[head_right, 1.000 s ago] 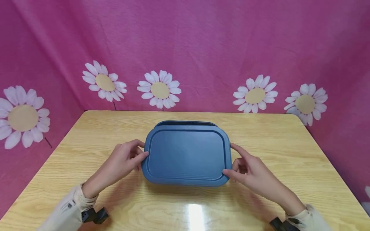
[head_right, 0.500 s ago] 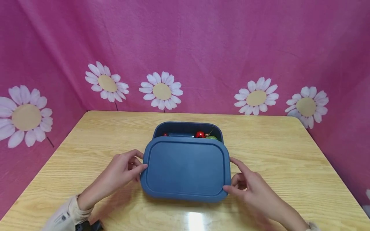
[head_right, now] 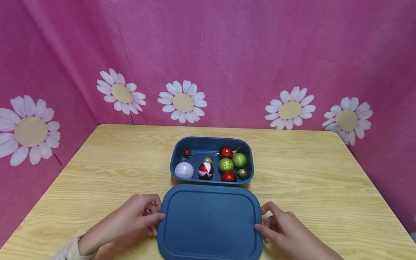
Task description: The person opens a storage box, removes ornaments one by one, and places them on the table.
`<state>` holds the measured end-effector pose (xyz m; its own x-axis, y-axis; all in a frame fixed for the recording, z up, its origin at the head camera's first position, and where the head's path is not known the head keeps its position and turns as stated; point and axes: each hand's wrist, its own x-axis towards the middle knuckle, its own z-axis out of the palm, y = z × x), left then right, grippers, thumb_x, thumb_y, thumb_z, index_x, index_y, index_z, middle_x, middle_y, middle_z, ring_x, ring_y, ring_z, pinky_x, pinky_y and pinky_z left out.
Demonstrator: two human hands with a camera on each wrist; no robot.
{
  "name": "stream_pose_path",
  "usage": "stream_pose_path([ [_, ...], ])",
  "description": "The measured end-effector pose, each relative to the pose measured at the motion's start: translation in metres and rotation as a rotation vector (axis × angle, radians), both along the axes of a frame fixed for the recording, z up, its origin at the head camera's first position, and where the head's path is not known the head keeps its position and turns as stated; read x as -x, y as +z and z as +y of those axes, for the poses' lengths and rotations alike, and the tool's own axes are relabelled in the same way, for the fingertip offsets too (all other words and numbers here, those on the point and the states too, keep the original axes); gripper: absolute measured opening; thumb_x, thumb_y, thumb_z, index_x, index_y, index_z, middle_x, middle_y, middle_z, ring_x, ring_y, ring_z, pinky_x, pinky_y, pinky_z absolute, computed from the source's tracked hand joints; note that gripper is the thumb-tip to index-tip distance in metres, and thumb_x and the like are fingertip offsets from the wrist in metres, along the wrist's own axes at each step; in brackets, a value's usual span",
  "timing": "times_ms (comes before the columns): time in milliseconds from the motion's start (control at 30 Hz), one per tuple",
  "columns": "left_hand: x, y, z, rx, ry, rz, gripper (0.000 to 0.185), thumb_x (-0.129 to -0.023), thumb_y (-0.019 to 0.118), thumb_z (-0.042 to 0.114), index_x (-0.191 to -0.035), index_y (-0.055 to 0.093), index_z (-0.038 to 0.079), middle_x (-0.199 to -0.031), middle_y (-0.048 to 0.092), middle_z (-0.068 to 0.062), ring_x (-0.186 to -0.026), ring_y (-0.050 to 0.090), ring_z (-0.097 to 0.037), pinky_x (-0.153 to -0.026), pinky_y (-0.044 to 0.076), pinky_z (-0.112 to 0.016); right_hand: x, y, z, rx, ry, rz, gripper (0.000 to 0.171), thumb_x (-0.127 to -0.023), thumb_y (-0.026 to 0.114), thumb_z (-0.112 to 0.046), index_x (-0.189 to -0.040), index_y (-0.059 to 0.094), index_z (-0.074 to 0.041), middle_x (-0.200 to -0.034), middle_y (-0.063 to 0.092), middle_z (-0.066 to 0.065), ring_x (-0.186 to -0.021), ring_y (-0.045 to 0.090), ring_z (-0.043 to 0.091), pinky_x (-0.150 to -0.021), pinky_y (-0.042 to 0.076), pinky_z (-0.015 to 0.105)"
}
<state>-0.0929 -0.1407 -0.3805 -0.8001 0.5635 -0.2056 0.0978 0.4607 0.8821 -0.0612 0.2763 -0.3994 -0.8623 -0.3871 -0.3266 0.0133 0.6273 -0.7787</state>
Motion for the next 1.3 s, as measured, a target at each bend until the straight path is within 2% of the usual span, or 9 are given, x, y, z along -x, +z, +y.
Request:
stream_pose_path([
  [133,0.000,-0.005,0.000,0.032,-0.008,-0.064,0.014,-0.095,0.067,0.009,-0.087,0.058,0.003,-0.066,0.069,-0.005,-0.056,0.069,-0.020,-0.053,0.057,-0.029,0.001,-0.004,0.000,-0.032,0.025,0.027,0.037,-0.096,0.067,-0.028,-0.117,0.055,0.000,-0.084,0.069,-0.002,-0.072,0.060,0.012,-0.064,0.052,0.022],
  [300,0.006,-0.012,0.004,0.079,0.003,-0.070,0.014,-0.095,0.068,0.011,-0.087,0.060,0.003,-0.063,0.068,-0.005,-0.056,0.069,-0.019,-0.052,0.056,-0.028,0.007,-0.005,-0.004,-0.069,0.031,0.073,0.035,-0.096,0.067,-0.028,-0.115,0.059,0.000,-0.078,0.065,-0.004,-0.066,0.057,0.009,-0.061,0.049,0.022],
  [500,0.013,-0.013,0.012,0.148,0.035,-0.099,0.013,-0.095,0.069,0.016,-0.090,0.065,0.005,-0.066,0.066,-0.006,-0.055,0.066,-0.019,-0.053,0.054,-0.027,0.014,-0.004,-0.004,-0.112,0.002,0.027,0.044,-0.095,0.068,-0.034,-0.120,0.063,0.003,-0.084,0.068,-0.003,-0.073,0.060,0.014,-0.064,0.053,0.023],
  [733,0.018,-0.009,0.014,0.244,0.019,-0.015,0.015,-0.095,0.069,0.019,-0.089,0.068,0.006,-0.066,0.064,-0.004,-0.055,0.063,-0.016,-0.050,0.048,-0.025,0.018,-0.004,-0.002,-0.167,0.048,0.105,0.042,-0.095,0.068,-0.033,-0.119,0.066,0.002,-0.080,0.066,-0.007,-0.068,0.057,0.009,-0.061,0.051,0.021],
  [833,0.021,-0.007,0.013,0.271,0.019,-0.032,0.015,-0.096,0.069,0.022,-0.093,0.068,0.007,-0.067,0.064,-0.005,-0.056,0.062,-0.017,-0.050,0.044,-0.026,0.018,-0.004,-0.003,-0.185,0.078,0.154,0.041,-0.095,0.067,-0.033,-0.118,0.067,0.001,-0.074,0.063,-0.010,-0.064,0.054,0.005,-0.056,0.048,0.022],
  [933,0.025,-0.006,0.010,0.280,0.021,-0.029,0.018,-0.096,0.068,0.023,-0.100,0.069,0.006,-0.068,0.065,-0.005,-0.057,0.063,-0.018,-0.051,0.047,-0.028,0.021,-0.002,-0.004,-0.204,0.096,0.235,0.038,-0.096,0.066,-0.032,-0.117,0.067,0.000,-0.072,0.061,-0.013,-0.062,0.052,0.002,-0.056,0.047,0.022],
  [1000,0.029,-0.004,0.009,0.278,0.029,0.009,0.021,-0.097,0.067,0.023,-0.105,0.068,0.004,-0.068,0.065,-0.004,-0.057,0.062,-0.018,-0.052,0.048,-0.029,0.024,0.001,-0.005,-0.222,0.085,0.282,0.038,-0.096,0.066,-0.032,-0.118,0.066,-0.001,-0.072,0.061,-0.014,-0.062,0.052,0.001,-0.056,0.047,0.021],
  [1133,0.041,0.001,0.007,0.268,0.060,0.153,0.024,-0.098,0.065,0.020,-0.111,0.065,0.000,-0.066,0.064,-0.004,-0.054,0.061,-0.015,-0.052,0.050,-0.028,0.036,0.012,-0.005,-0.240,0.041,0.396,0.038,-0.097,0.065,-0.028,-0.123,0.062,0.000,-0.073,0.062,-0.013,-0.062,0.053,0.000,-0.057,0.048,0.021],
  [1300,0.055,0.015,0.010,0.285,0.152,0.337,0.027,-0.094,0.070,0.017,-0.115,0.063,0.001,-0.069,0.064,-0.002,-0.053,0.058,-0.012,-0.052,0.049,-0.027,0.050,0.034,-0.001,-0.251,-0.006,0.553,0.037,-0.096,0.068,-0.019,-0.126,0.057,0.000,-0.075,0.066,-0.009,-0.062,0.055,0.000,-0.056,0.049,0.023],
])
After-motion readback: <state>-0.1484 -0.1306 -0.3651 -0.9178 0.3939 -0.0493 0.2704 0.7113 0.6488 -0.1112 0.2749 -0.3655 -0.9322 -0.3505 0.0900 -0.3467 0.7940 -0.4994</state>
